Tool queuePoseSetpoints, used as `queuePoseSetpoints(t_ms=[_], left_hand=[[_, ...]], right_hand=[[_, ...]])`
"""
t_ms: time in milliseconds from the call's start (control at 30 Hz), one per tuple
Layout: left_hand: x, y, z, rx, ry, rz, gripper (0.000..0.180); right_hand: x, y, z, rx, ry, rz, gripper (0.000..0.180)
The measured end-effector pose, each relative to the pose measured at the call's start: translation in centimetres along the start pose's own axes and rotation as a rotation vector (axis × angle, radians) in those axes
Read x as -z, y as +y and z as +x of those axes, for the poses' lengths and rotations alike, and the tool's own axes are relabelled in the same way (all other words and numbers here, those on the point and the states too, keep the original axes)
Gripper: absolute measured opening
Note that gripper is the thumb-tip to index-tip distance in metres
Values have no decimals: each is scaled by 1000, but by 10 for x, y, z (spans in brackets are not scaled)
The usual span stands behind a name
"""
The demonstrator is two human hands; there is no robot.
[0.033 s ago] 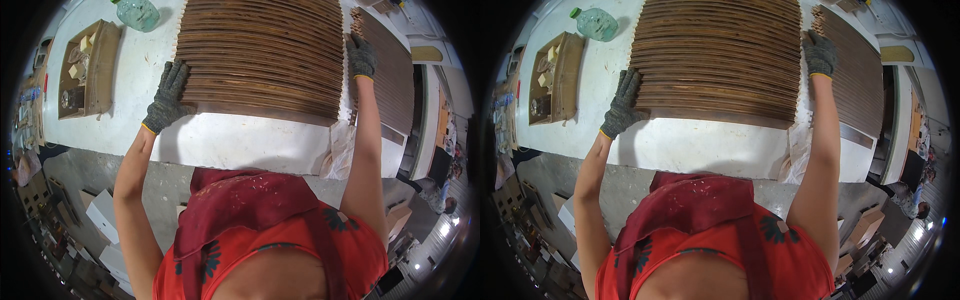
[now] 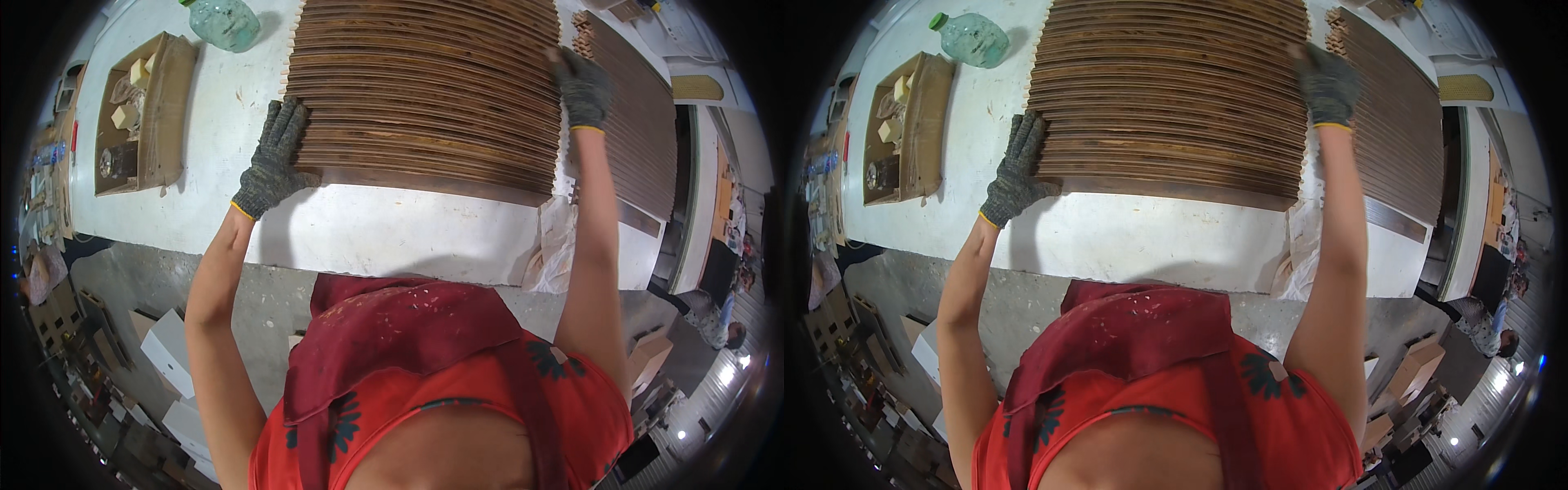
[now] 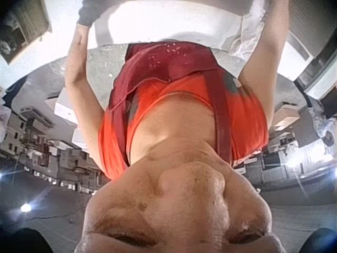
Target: The person wipes a brown slatted wood panel with a white cloth, pours a brown liquid from a green bottle onto the cloth, and wipes the panel again; they then pick up a small wood block from a box and wipe it with the cloth.
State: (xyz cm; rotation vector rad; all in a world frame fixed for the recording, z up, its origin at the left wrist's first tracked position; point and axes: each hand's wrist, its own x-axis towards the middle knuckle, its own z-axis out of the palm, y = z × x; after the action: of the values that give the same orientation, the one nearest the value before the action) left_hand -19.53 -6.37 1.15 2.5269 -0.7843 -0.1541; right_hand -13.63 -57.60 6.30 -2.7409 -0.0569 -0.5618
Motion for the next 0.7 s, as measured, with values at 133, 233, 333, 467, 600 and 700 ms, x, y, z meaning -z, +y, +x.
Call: queuePoseSetpoints(t_ms=[133,233,333,467,600,700], left_hand=[[-6,-9,0,-116,110,-28,128],[-11,-16,-6,-110,207,-155,129],[-18,-15,-9,-62,273,-143,136],[-24,-16,-16,53,286,-364,140],[-25,-15,-9,8,303,-381,144],[-21,-15,-18,45,281,-257,144]], right_hand=[[-81,-143,-81,148,-450,921,34],[-59,-260,-84,711,-445,208,34],[-70,-240,-62,723,-355,197,30],[-62,-74,10,349,-53,-50,21],[-11,59,29,-184,101,-340,51],[-22,-76,30,-64,-146,182,38]])
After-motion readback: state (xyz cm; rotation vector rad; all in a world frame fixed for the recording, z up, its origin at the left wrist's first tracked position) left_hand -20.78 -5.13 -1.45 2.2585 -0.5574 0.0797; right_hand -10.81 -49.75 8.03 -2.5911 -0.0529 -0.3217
